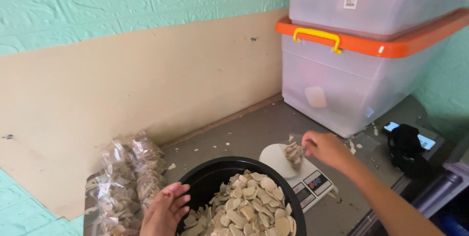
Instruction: Packaging small chips into plastic bags using a spoon and weighing them on a digital scale.
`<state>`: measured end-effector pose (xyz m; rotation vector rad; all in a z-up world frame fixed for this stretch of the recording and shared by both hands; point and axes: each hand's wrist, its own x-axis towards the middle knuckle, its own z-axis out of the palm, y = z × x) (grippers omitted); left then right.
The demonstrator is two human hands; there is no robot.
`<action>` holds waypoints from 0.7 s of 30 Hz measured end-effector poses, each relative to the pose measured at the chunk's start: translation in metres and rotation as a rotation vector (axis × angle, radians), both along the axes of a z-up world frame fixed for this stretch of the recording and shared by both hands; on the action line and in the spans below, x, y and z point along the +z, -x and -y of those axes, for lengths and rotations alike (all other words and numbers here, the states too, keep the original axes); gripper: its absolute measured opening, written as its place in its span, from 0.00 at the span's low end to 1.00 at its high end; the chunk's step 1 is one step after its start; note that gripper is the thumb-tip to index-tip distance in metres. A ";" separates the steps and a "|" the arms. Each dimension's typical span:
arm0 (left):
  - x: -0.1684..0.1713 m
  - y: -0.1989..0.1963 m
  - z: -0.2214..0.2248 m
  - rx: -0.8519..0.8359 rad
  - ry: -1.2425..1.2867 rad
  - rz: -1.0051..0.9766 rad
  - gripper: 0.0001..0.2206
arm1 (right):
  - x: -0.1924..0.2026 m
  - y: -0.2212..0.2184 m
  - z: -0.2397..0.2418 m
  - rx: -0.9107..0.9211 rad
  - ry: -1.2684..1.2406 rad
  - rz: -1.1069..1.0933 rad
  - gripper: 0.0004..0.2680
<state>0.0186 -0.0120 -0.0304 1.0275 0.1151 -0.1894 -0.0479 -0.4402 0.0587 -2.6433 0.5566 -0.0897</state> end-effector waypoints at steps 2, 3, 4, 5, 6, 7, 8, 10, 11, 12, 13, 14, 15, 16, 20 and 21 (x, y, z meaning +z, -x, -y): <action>0.007 0.005 0.003 0.023 -0.003 -0.007 0.15 | 0.029 -0.003 -0.005 0.077 0.134 -0.044 0.10; 0.005 0.003 0.003 0.027 0.001 -0.002 0.15 | 0.039 -0.004 -0.005 0.081 0.139 -0.039 0.10; 0.002 0.002 0.002 0.002 0.011 0.000 0.15 | 0.048 -0.006 -0.007 0.106 0.190 -0.062 0.09; -0.001 0.001 0.001 -0.023 0.021 0.003 0.15 | 0.058 -0.008 -0.009 0.130 0.241 -0.084 0.10; 0.005 0.005 0.003 -0.012 0.028 0.002 0.15 | 0.076 -0.001 -0.027 0.141 0.249 -0.084 0.10; 0.010 0.009 0.004 -0.020 0.033 0.006 0.16 | 0.094 0.006 -0.044 0.135 0.275 -0.103 0.09; 0.016 0.014 0.006 -0.027 0.038 0.009 0.17 | 0.112 0.013 -0.062 0.130 0.302 -0.121 0.08; 0.014 0.012 0.004 -0.080 0.072 0.027 0.18 | 0.131 0.016 -0.092 0.180 0.274 0.016 0.08; 0.013 0.011 0.003 -0.145 0.099 0.046 0.19 | 0.141 0.018 -0.106 0.218 0.234 0.153 0.08; 0.007 0.008 0.003 -0.127 0.103 0.049 0.19 | 0.140 0.014 -0.118 0.236 0.238 0.156 0.08; 0.002 0.004 0.003 -0.219 0.148 0.053 0.23 | 0.140 0.010 -0.131 0.339 0.151 0.322 0.06; -0.002 0.001 -0.001 -0.306 0.186 0.056 0.26 | 0.139 0.005 -0.145 0.443 0.050 0.488 0.05; 0.007 0.004 -0.002 -0.283 0.185 0.058 0.26 | 0.137 0.002 -0.161 0.466 0.043 0.489 0.05; 0.015 0.008 -0.004 -0.432 0.249 0.038 0.36 | 0.134 -0.001 -0.178 0.571 -0.082 0.475 0.07; 0.015 0.007 -0.013 -0.561 0.450 0.095 0.53 | 0.097 -0.023 -0.225 1.025 -0.156 0.342 0.05; 0.008 0.004 -0.014 -0.540 0.451 0.108 0.53 | 0.091 -0.025 -0.234 1.049 -0.152 0.345 0.05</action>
